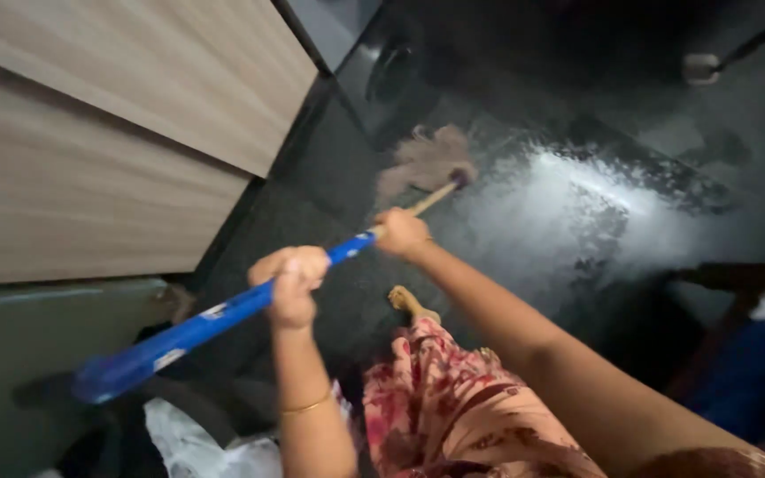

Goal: Mopping the floor using a mop and bucket in a residential setting.

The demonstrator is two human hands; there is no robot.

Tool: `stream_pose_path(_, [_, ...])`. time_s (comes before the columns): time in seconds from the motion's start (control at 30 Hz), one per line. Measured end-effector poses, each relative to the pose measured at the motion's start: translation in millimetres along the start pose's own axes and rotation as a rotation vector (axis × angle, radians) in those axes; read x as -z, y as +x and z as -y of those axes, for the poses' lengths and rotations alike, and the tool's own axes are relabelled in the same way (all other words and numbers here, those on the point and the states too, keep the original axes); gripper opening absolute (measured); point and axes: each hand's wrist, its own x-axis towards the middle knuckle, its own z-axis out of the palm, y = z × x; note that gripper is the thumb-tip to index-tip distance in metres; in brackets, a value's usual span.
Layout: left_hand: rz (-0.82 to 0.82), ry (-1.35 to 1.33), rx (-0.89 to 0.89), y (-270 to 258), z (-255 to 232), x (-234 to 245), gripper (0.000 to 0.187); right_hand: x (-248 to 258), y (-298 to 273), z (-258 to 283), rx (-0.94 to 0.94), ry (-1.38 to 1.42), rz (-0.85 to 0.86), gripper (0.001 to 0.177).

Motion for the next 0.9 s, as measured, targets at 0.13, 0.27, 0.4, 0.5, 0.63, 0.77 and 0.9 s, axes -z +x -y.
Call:
stream_pose_path(0.13, [0.057,-0.047,0.217,-60,44,-81,0.028,17,-80,-139,-0.036,-0.03,-0.148,0.021])
stream_pose_path(0.27, [0.196,-0.131,0.386,-143,71,-166,0.023,42,-180,-275,-0.011,0.007,-0.248,0.016])
stream_pose_path(0.4, [0.347,-0.121,0.273,-205,81,-189,0.017,32,-230,-353,0.055,-0.042,-0.218,0.012])
stream_pose_path(0.5, [0.291,-0.054,0.281,-206,60,-159,0.022,23,-219,-303,0.111,-0.045,-0.154,0.012])
stream_pose_path(0.63, [0.227,0.116,0.129,-193,-29,-95,0.01,-27,-198,-197,0.251,0.151,-0.153,0.01])
stream_pose_path(0.77, [0.095,0.234,0.117,-206,-130,-50,0.008,-76,-197,-45,0.505,0.368,-0.164,0.017])
stream_pose_path(0.9, [0.022,0.492,0.02,-247,-160,-27,0.026,-153,-185,35,0.707,0.63,0.146,0.023])
